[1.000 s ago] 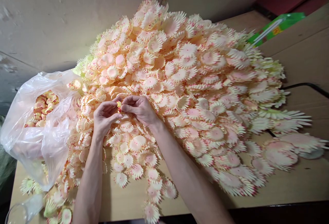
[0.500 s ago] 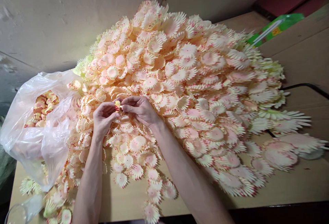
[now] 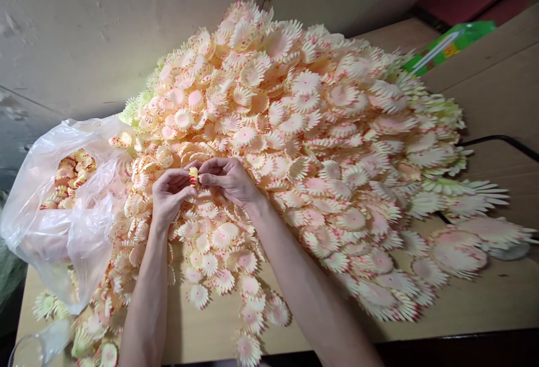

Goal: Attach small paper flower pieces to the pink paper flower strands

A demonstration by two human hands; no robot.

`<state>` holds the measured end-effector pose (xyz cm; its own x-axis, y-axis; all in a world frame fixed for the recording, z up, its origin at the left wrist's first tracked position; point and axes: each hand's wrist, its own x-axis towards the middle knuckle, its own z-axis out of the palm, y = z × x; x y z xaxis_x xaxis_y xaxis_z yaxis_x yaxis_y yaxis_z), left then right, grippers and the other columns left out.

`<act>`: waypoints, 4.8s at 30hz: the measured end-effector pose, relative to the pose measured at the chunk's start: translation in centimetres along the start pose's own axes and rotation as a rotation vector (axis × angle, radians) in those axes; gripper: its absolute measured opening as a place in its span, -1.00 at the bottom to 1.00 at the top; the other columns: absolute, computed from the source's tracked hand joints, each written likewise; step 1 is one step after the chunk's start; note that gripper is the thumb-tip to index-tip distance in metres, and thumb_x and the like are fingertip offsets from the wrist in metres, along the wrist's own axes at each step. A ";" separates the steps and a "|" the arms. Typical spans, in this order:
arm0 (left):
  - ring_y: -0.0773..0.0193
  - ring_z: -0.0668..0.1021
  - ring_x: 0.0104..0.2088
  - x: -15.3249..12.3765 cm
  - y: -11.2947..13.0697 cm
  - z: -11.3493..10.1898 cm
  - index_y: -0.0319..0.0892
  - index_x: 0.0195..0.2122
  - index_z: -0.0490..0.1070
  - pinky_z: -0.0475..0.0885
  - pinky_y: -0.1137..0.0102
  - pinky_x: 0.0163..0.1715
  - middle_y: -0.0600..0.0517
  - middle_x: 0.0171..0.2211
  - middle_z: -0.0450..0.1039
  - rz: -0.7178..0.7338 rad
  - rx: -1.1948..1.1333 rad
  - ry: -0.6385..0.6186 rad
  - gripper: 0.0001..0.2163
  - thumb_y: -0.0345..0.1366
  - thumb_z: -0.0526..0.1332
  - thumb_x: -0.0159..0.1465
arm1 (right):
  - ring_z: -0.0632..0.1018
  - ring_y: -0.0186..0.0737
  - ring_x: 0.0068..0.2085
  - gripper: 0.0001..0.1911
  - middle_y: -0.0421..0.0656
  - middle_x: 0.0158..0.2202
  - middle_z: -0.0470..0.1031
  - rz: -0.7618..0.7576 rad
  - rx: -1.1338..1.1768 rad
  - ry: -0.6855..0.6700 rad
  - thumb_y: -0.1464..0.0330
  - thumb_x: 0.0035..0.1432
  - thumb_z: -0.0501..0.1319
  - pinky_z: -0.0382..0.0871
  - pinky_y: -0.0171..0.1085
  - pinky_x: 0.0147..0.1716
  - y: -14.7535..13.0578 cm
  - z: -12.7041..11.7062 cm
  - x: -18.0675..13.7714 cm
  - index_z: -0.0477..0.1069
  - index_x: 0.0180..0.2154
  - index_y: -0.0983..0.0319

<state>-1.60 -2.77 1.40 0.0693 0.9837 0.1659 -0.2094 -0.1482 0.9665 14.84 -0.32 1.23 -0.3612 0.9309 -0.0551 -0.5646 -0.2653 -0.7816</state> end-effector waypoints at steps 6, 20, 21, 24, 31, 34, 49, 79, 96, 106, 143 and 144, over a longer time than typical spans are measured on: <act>0.10 0.64 -0.03 -0.1 -0.1 -0.1 -0.11 -0.30 0.49 0.53 0.25 0.01 -0.06 -0.20 0.65 0.001 0.011 0.006 -0.67 -0.20 0.53 -0.04 | 0.59 -0.42 -0.40 -0.73 -0.20 -0.36 0.66 0.009 0.023 0.001 0.35 -0.27 0.57 0.56 -0.42 -0.33 -0.1 0.0 -0.1 0.62 -0.43 0.23; 0.32 0.61 -0.31 -0.2 0.4 0.2 -0.15 -0.38 0.41 0.50 0.46 -0.27 0.06 -0.37 0.55 -0.035 0.057 0.130 -0.74 -0.15 0.44 0.10 | 0.62 -0.37 -0.28 -0.77 -0.18 -0.20 0.65 -0.054 -0.038 0.024 0.36 -0.17 0.53 0.56 -0.35 -0.22 0.4 0.4 0.1 0.61 -0.38 0.23; 0.32 0.61 -0.32 -0.2 0.4 0.3 -0.15 -0.39 0.40 0.50 0.45 -0.28 0.07 -0.39 0.54 -0.022 0.075 0.150 -0.75 -0.15 0.43 0.11 | 0.62 -0.37 -0.29 -0.77 -0.18 -0.23 0.65 -0.053 -0.049 0.026 0.36 -0.16 0.53 0.56 -0.36 -0.23 0.5 0.4 0.1 0.61 -0.38 0.23; 0.31 0.61 -0.37 -0.2 0.2 0.5 -0.13 -0.39 0.39 0.51 0.42 -0.26 0.08 -0.46 0.52 0.017 0.126 0.190 -0.76 -0.14 0.41 0.15 | 0.62 -0.38 -0.33 -0.76 -0.20 -0.32 0.65 -0.037 -0.074 0.022 0.35 -0.16 0.53 0.56 -0.35 -0.24 0.5 0.4 0.1 0.60 -0.37 0.23; 0.34 0.58 -0.44 -0.2 0.2 0.5 -0.13 -0.41 0.38 0.49 0.43 -0.30 0.10 -0.48 0.52 0.032 0.156 0.193 -0.76 -0.16 0.42 0.13 | 0.63 -0.36 -0.34 -0.74 -0.19 -0.34 0.65 -0.028 -0.086 0.007 0.31 -0.15 0.52 0.58 -0.31 -0.21 0.4 0.3 -0.1 0.60 -0.35 0.23; 0.41 0.53 -0.50 -0.2 0.3 0.5 -0.15 -0.43 0.38 0.44 0.51 -0.41 0.12 -0.51 0.49 0.037 0.174 0.205 -0.74 -0.16 0.43 0.11 | 0.63 -0.36 -0.35 -0.73 -0.19 -0.34 0.66 -0.026 -0.073 0.012 0.31 -0.17 0.53 0.59 -0.33 -0.24 0.3 0.3 -0.1 0.60 -0.36 0.24; 0.43 0.50 -0.52 -0.2 0.3 0.6 -0.16 -0.44 0.39 0.47 0.52 -0.40 0.10 -0.51 0.47 0.038 0.170 0.186 -0.74 -0.18 0.44 0.09 | 0.63 -0.39 -0.34 -0.77 -0.22 -0.33 0.66 -0.019 -0.061 0.014 0.37 -0.19 0.54 0.57 -0.38 -0.21 0.3 0.3 0.0 0.61 -0.40 0.23; 0.42 0.53 -0.48 -0.3 0.0 0.2 -0.16 -0.41 0.36 0.46 0.52 -0.40 0.11 -0.47 0.47 -0.002 0.177 0.160 -0.71 -0.14 0.43 0.11 | 0.60 -0.39 -0.37 -0.68 -0.21 -0.34 0.63 -0.022 -0.088 0.030 0.34 -0.20 0.53 0.49 -0.39 -0.34 0.4 0.2 -0.2 0.42 -0.49 0.26; 0.43 0.50 -0.52 -0.3 0.2 0.1 -0.15 -0.41 0.35 0.45 0.51 -0.44 0.13 -0.49 0.47 -0.020 0.156 0.154 -0.71 -0.12 0.42 0.10 | 0.62 -0.38 -0.36 -0.74 -0.20 -0.31 0.65 -0.030 -0.088 -0.007 0.36 -0.18 0.53 0.54 -0.38 -0.29 0.1 0.4 -0.4 0.52 -0.43 0.25; 0.44 0.48 -0.52 -0.3 0.2 0.1 -0.16 -0.41 0.34 0.41 0.52 -0.45 0.13 -0.50 0.45 -0.018 0.151 0.152 -0.71 -0.14 0.43 0.10 | 0.63 -0.35 -0.36 -0.74 -0.20 -0.34 0.66 -0.035 -0.114 0.017 0.33 -0.18 0.53 0.56 -0.33 -0.25 0.2 0.3 -0.4 0.52 -0.43 0.25; 0.40 0.51 -0.51 -0.4 -0.2 -0.1 -0.13 -0.40 0.35 0.45 0.49 -0.42 0.12 -0.49 0.44 -0.018 0.134 0.129 -0.75 -0.16 0.41 0.13 | 0.61 -0.39 -0.37 -0.70 -0.18 -0.24 0.63 0.003 -0.075 0.002 0.37 -0.20 0.52 0.53 -0.38 -0.33 0.5 0.1 -0.3 0.41 -0.51 0.26; 0.41 0.50 -0.52 -0.4 -0.2 -0.1 -0.13 -0.39 0.35 0.45 0.49 -0.43 0.12 -0.50 0.44 -0.018 0.130 0.126 -0.75 -0.16 0.41 0.14 | 0.60 -0.40 -0.37 -0.70 -0.18 -0.24 0.63 0.004 -0.076 0.002 0.37 -0.20 0.52 0.53 -0.37 -0.32 0.5 0.0 -0.3 0.41 -0.51 0.26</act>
<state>-1.65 -3.15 1.12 -0.0524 0.9901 0.1301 -0.0807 -0.1340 0.9877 14.63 -0.75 0.87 -0.3617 0.9304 -0.0591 -0.5049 -0.2488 -0.8266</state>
